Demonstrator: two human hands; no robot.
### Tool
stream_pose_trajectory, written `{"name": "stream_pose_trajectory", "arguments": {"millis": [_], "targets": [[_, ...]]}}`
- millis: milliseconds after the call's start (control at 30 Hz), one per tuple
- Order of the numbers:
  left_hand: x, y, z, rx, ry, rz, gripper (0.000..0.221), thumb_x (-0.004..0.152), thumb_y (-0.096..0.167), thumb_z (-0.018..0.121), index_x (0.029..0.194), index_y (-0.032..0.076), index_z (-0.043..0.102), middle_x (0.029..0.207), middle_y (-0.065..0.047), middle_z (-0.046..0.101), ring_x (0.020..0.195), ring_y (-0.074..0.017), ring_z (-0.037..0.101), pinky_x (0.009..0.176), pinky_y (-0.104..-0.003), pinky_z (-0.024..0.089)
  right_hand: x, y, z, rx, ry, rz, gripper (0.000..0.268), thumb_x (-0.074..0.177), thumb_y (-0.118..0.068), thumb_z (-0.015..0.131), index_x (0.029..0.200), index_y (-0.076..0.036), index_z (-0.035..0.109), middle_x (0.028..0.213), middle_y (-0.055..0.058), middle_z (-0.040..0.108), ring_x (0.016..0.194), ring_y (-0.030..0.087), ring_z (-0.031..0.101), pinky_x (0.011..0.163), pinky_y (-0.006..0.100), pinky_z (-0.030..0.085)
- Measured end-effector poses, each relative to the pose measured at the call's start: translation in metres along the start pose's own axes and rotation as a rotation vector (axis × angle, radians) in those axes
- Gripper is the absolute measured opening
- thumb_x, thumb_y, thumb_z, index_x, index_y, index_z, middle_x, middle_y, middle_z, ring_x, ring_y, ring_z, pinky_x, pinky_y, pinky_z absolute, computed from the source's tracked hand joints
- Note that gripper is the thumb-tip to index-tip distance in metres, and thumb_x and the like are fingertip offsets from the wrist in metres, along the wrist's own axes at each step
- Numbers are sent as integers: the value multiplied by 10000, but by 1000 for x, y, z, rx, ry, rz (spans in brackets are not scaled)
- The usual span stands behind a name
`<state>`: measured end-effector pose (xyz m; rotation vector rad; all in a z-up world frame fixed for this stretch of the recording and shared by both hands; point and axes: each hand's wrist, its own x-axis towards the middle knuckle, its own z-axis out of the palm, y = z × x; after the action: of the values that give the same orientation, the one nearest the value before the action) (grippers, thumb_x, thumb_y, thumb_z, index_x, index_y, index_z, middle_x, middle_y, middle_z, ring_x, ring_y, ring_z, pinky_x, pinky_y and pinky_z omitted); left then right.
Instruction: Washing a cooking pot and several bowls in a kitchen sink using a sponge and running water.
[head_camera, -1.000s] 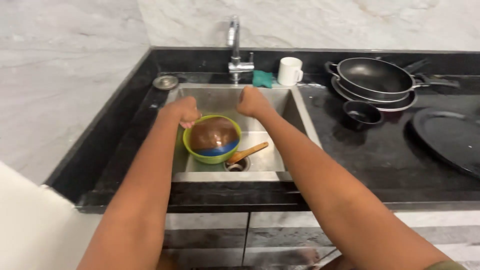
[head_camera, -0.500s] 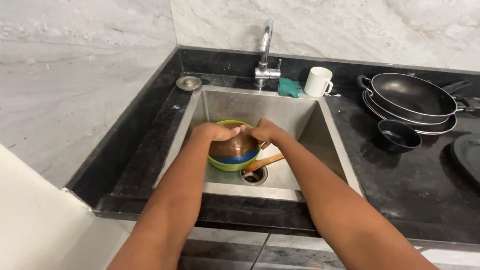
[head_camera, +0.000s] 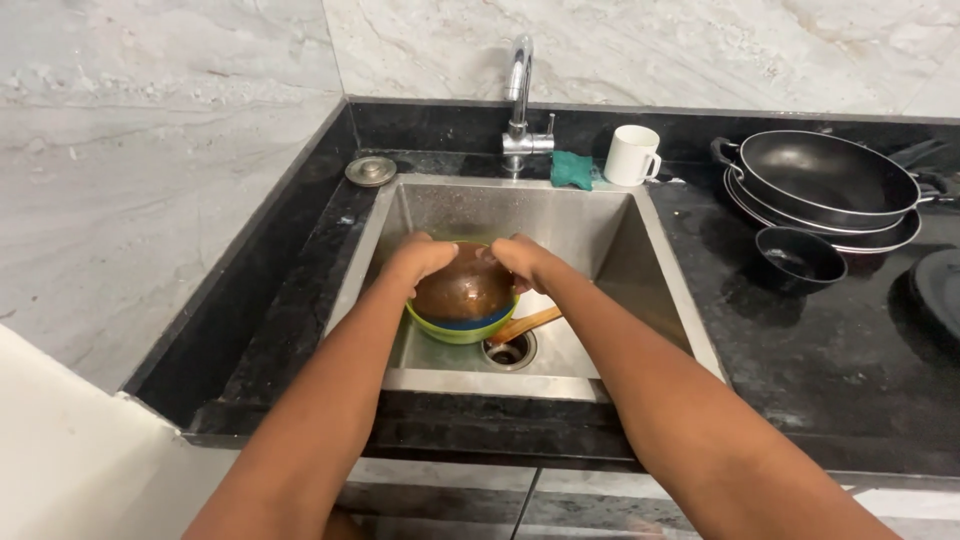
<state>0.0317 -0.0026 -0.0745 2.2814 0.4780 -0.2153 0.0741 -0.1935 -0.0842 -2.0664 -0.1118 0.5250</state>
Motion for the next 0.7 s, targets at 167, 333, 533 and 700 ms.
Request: {"name": "stream_pose_trajectory", "arguments": {"millis": [167,333,533,700], "targets": [[17,-8,19,21,-26,-63,709,936,563,517,1460,87,553,1481,-193,557,1289,-372,595,956,-502,528,-12,-2,6,-44,-4,10,630,809,-455,700,1298,-57,693,1390,177,639,1248,338,607,932,510,534],[15,-2,33,249,-3,-90,821,979,689,467,1485,43,510,1557,-231,444,1442,-334,416,1179,-394,320,-5,1,10,-80,5,48,685,800,-470,732,1357,-84,635,1422,164,614,1301,346,585,1007,522,498],[60,-21,56,-122,35,-127,864,898,551,637,1497,-41,445,1569,-252,408,1446,-266,435,1150,-311,372,12,8,18,38,-18,66,658,785,-391,701,1347,-52,657,1399,213,645,1287,404,591,1024,558,474],[65,-22,56,-499,133,-84,936,900,574,626,1456,-148,412,1546,-277,423,1414,-292,469,1149,-363,379,-13,-10,19,153,-18,107,666,862,-420,632,1423,-65,582,1495,225,497,1307,435,496,1030,606,438]]}}
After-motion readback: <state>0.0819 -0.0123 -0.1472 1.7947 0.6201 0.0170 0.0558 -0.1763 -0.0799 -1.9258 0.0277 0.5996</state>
